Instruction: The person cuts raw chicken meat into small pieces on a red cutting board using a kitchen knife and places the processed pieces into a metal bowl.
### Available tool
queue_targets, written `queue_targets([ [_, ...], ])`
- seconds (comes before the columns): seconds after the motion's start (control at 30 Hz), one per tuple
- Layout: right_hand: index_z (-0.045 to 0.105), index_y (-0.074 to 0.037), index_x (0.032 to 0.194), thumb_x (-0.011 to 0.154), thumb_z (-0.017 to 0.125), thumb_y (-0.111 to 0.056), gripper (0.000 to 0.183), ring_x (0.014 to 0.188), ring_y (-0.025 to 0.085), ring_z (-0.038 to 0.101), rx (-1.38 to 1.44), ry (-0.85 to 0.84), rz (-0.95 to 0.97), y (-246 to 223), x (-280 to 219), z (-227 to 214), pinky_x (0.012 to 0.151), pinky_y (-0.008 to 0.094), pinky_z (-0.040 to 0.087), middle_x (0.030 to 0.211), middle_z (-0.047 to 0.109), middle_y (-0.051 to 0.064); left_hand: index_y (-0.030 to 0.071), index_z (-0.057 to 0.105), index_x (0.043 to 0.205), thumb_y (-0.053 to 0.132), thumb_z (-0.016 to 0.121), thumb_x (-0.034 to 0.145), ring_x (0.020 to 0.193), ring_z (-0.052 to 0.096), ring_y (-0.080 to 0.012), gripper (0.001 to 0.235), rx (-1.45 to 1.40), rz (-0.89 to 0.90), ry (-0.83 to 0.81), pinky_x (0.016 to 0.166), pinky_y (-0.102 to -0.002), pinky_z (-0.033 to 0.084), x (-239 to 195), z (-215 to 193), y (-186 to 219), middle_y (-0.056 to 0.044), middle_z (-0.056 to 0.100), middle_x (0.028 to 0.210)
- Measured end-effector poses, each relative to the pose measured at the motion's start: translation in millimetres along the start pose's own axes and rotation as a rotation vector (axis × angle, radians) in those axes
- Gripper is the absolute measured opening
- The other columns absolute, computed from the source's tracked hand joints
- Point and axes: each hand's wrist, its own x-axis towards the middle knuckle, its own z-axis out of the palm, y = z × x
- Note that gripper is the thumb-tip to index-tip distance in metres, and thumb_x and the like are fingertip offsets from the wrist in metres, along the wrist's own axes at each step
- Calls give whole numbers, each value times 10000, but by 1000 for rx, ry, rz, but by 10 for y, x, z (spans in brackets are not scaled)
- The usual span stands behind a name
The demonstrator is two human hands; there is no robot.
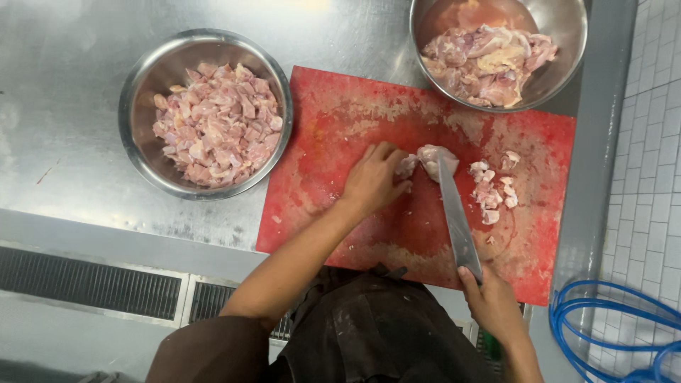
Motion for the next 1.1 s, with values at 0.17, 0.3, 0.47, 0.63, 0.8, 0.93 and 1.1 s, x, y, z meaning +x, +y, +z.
queue_targets([
  [0.17, 606, -8, 1236, 955, 570, -276, 390, 799, 487, 669, 68, 145, -315, -72, -99, 6, 690, 526, 528, 894, 670, 267, 97, 739, 1019, 130, 724, 883, 925, 701, -351, 141, -165, -168, -69, 823, -444, 570, -47, 222, -127, -125, 693, 958],
  [0.3, 614, -83, 1252, 961, 578, -316, 375, 880, 480, 683, -31, -26, -22, -78, -77, 15, 782, 531, 533, 855, 706, 259, 67, 720, 1005, 198, 725, 853, 728, 769, -303, 200, -413, -561, -268, 689, -401, 601, -91, 68, -268, -121, 736, 765],
  [0.47, 656, -46, 1053, 974, 597, -338, 308, 915, 478, 665, -67, -63, -134, -60, 6, 88, 771, 533, 528, 904, 705, 257, 73, 797, 900, 269, 748, 929, 745, 748, -341, 204, -162, -546, -333, 727, -430, 588, -292, -266, -251, -153, 713, 730],
  [0.63, 612, -37, 976, 957, 591, -332, 296, 851, 482, 654, -242, -17, -310, -147, 28, 117, 718, 573, 506, 850, 687, 263, 68, 727, 955, 247, 795, 837, 889, 661, -378, 225, -8, -305, -200, 781, -455, 555, -443, -405, -118, -153, 679, 923],
  [0.8, 564, -69, 998, 986, 547, -356, 287, 702, 470, 677, -468, -45, -266, -318, -53, -21, 636, 590, 517, 696, 685, 232, 100, 697, 1068, 84, 742, 808, 1008, 622, -320, 264, -76, -1, -110, 872, -423, 556, -531, -304, -123, -94, 640, 1068],
  [0.93, 553, -63, 1009, 985, 533, -350, 289, 682, 475, 679, -532, -91, -244, -430, -53, -150, 621, 596, 521, 677, 686, 237, 93, 701, 1060, 55, 726, 783, 955, 626, -318, 281, -59, 30, -113, 855, -423, 562, -556, -215, -201, -93, 643, 1011],
  [1.1, 533, -32, 994, 1004, 517, -303, 271, 742, 470, 704, -521, -15, -383, -661, 155, 11, 865, 631, 502, 751, 701, 253, 81, 712, 1089, 34, 710, 810, 907, 633, -314, 283, -95, 19, -99, 838, -414, 568, -531, -156, -282, -91, 651, 987],
])
